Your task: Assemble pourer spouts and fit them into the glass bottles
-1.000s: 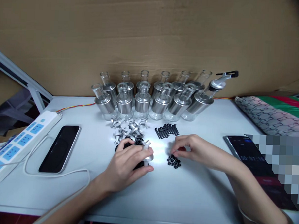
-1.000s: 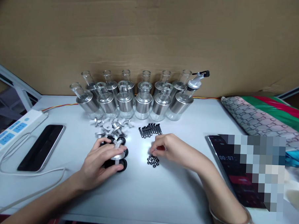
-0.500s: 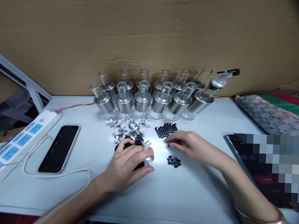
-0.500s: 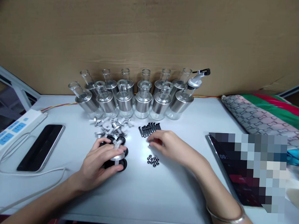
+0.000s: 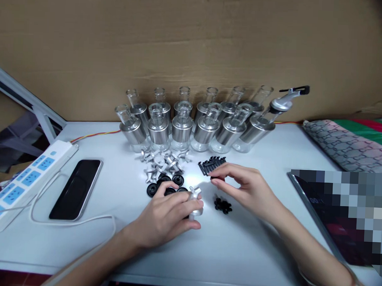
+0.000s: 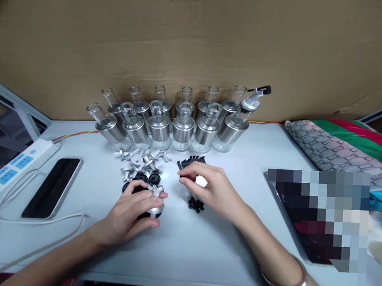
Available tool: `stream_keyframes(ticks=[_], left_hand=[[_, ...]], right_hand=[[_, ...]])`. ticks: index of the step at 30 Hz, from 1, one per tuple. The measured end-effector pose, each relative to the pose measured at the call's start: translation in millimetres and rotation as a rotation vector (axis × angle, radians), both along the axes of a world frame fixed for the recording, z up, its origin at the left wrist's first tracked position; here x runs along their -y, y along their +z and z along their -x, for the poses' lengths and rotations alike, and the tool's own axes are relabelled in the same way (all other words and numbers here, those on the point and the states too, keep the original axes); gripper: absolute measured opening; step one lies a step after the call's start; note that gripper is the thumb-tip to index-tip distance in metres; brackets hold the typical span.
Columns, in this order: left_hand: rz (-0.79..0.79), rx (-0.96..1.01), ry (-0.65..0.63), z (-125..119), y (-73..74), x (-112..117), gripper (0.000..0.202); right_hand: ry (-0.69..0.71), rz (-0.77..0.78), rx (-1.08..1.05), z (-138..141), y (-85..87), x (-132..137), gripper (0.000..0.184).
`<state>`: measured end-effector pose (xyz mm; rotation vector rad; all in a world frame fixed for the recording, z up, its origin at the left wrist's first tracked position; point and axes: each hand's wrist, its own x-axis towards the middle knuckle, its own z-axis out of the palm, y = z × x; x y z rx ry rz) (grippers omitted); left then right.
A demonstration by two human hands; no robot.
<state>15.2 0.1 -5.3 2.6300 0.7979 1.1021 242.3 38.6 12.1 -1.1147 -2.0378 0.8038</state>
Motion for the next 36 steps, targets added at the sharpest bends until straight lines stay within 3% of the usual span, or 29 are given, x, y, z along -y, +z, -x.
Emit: stream_keyframes(ticks=[4, 11, 26, 30, 36], left_hand=[[0.025, -0.002, -0.014, 2.1, -0.8, -1.0, 0.026], [0.015, -0.027, -0.017, 1.3, -2.9, -0.7, 0.033], [-0.022, -0.039, -0.035, -1.3, -1.5, -0.2, 0.033], [-0.032, -0.043, -0.029, -2.0, -0.8, -0.2, 0.032], [-0.073, -0.032, -0.018, -1.4, -2.3, -0.4, 0.030]], right_hand=[[0.021, -0.016, -0.094, 7.6, -2.1, 6.7, 0.017], [-0.043, 0.140, -0.379, 15.5, -0.6, 15.5, 0.010], [0.045, 0.054, -0.365, 16.9, 0.2, 18.3, 0.002], [0.061, 0.056, -0.363, 16.3, 1.6, 19.9, 0.007], [0.104, 0.259, -0.416, 12.3, 5.5, 17.4, 0.017]])
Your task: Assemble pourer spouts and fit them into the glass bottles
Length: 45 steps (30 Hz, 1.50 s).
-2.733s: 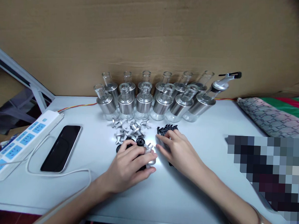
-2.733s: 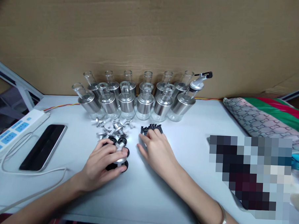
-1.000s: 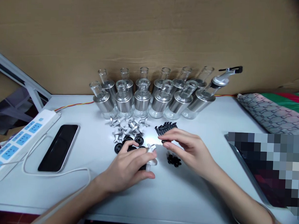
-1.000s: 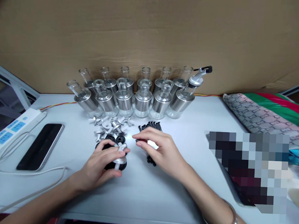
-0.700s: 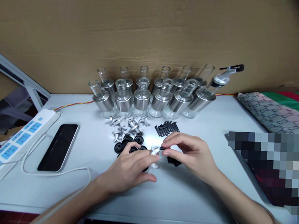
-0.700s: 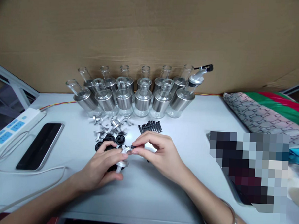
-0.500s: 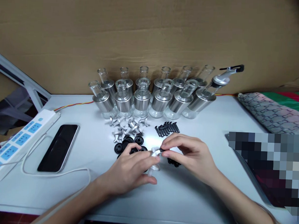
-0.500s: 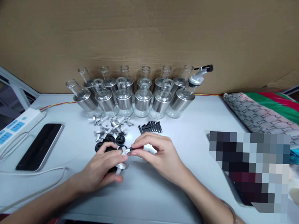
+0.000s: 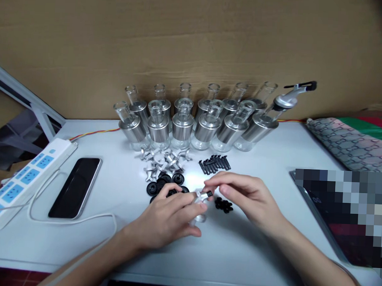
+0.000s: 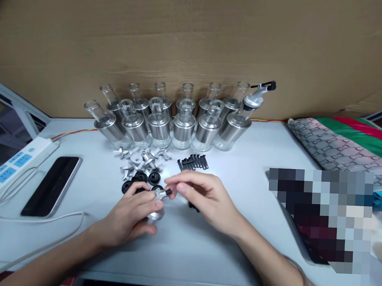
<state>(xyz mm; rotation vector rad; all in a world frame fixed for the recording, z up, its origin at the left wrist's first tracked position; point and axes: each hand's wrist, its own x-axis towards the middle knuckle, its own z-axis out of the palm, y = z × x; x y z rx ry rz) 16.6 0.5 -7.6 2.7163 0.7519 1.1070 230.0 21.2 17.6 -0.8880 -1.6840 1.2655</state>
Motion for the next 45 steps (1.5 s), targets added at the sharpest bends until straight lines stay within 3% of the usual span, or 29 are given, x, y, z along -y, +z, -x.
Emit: stream_keyframes(ticks=[5, 11, 35, 45], left_hand=[[0.006, -0.025, -0.026, 0.8, 0.5, -0.5, 0.028], [0.034, -0.026, -0.047, 2.7, -3.0, 0.2, 0.029], [0.080, -0.078, -0.059, 1.8, -2.7, 1.8, 0.026], [0.044, -0.062, -0.045, -0.2, -3.1, 1.0, 0.034]], right_hand=[[0.158, 0.150, 0.026, 2.3, -3.4, -1.2, 0.029], [0.382, 0.389, -0.241, 8.9, -10.6, 2.5, 0.032], [0.426, 0.574, -0.344, 8.4, -11.1, 2.7, 0.029], [0.349, 0.586, -0.249, 8.8, -9.9, 6.0, 0.031]])
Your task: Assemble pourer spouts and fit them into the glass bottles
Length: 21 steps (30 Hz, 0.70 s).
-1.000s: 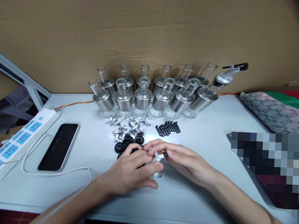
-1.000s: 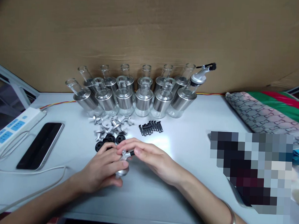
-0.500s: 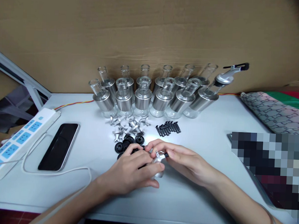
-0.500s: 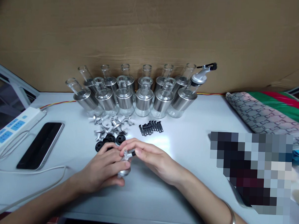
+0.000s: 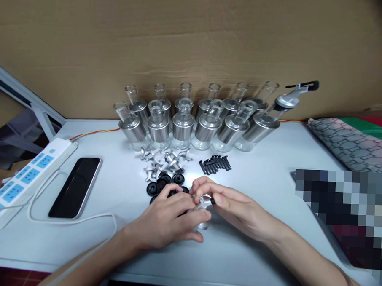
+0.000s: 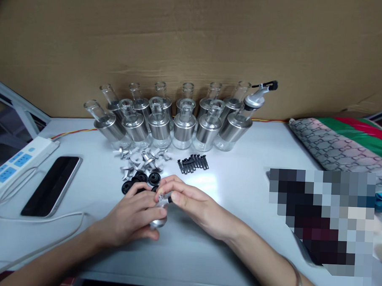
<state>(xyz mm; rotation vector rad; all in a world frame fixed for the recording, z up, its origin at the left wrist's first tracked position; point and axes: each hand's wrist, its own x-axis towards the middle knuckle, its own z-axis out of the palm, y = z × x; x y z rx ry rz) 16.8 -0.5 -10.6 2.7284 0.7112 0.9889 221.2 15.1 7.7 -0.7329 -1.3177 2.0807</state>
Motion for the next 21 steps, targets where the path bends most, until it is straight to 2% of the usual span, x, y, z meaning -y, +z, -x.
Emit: stream_keyframes(ticks=[7, 12, 15, 17, 19, 21], left_hand=[[-0.006, 0.015, 0.001, 0.4, -1.0, -0.4, 0.032], [0.081, 0.065, -0.008, 1.3, -0.2, -2.0, 0.031], [0.121, 0.125, 0.032, 5.9, -1.5, -6.3, 0.044], [0.122, 0.150, 0.029, 10.6, -1.8, -10.0, 0.060], [0.144, 0.088, 0.031, 14.9, -0.7, -13.1, 0.076], [0.199, -0.045, 0.078, 17.3, 2.1, -14.6, 0.079]], right_hand=[[-0.005, -0.066, 0.037, -1.4, -1.9, 2.2, 0.033], [-0.046, -0.091, 0.045, 3.3, -2.3, 3.7, 0.035], [-0.130, -0.094, 0.032, 5.4, 2.4, 5.1, 0.030], [-0.244, -0.011, -0.045, 5.2, 7.5, 4.3, 0.029], [-0.323, 0.087, -0.149, 3.9, 12.6, 1.6, 0.026], [-0.361, 0.140, -0.221, 2.2, 16.3, -1.8, 0.023]])
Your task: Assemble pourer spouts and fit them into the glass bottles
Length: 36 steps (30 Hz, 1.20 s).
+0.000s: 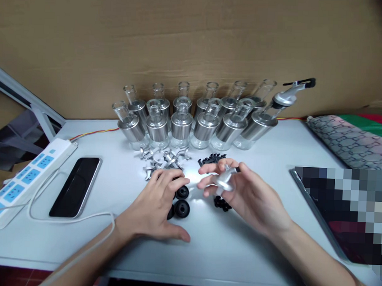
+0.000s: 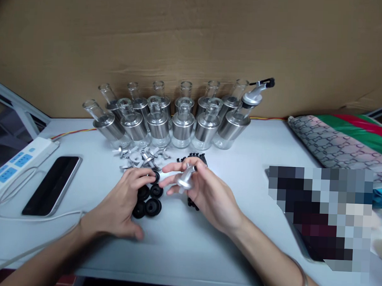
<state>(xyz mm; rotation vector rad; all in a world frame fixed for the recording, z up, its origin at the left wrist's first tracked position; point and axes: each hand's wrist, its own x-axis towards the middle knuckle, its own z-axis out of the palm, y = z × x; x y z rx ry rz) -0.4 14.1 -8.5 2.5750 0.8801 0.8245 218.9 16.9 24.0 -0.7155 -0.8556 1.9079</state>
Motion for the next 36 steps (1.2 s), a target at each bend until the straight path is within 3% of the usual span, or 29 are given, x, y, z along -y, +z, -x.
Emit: stream_keyframes(ticks=[4, 8, 10, 16, 24, 29, 36], left_hand=[[0.093, -0.164, 0.009, -1.8, 8.2, 1.7, 0.060], [0.062, -0.227, -0.046, -5.1, 12.8, 5.0, 0.022], [0.033, -0.228, -0.061, -5.7, 12.4, 5.5, 0.013], [-0.034, -0.145, -0.050, -5.6, 11.3, 4.4, 0.023], [-0.226, 0.142, 0.134, -4.5, 9.0, 3.5, 0.028], [-0.207, 0.251, 0.120, -8.9, 2.3, 6.6, 0.017], [-0.122, 0.324, 0.110, -10.8, -4.1, 12.1, 0.012]], right_hand=[[-0.065, 0.013, 0.003, -0.5, 0.8, -3.8, 0.021], [-0.067, 0.000, 0.064, 2.5, -1.4, -2.8, 0.023], [-0.081, 0.008, 0.088, 3.2, -2.2, -2.9, 0.024], [-0.102, 0.052, 0.092, 1.4, -5.7, -6.2, 0.025], [0.099, 0.188, -0.024, 7.1, -11.4, 1.6, 0.026], [0.215, 0.172, -0.069, 6.6, -11.3, 2.9, 0.029], [0.263, 0.151, -0.081, 6.6, -9.3, 3.4, 0.030]])
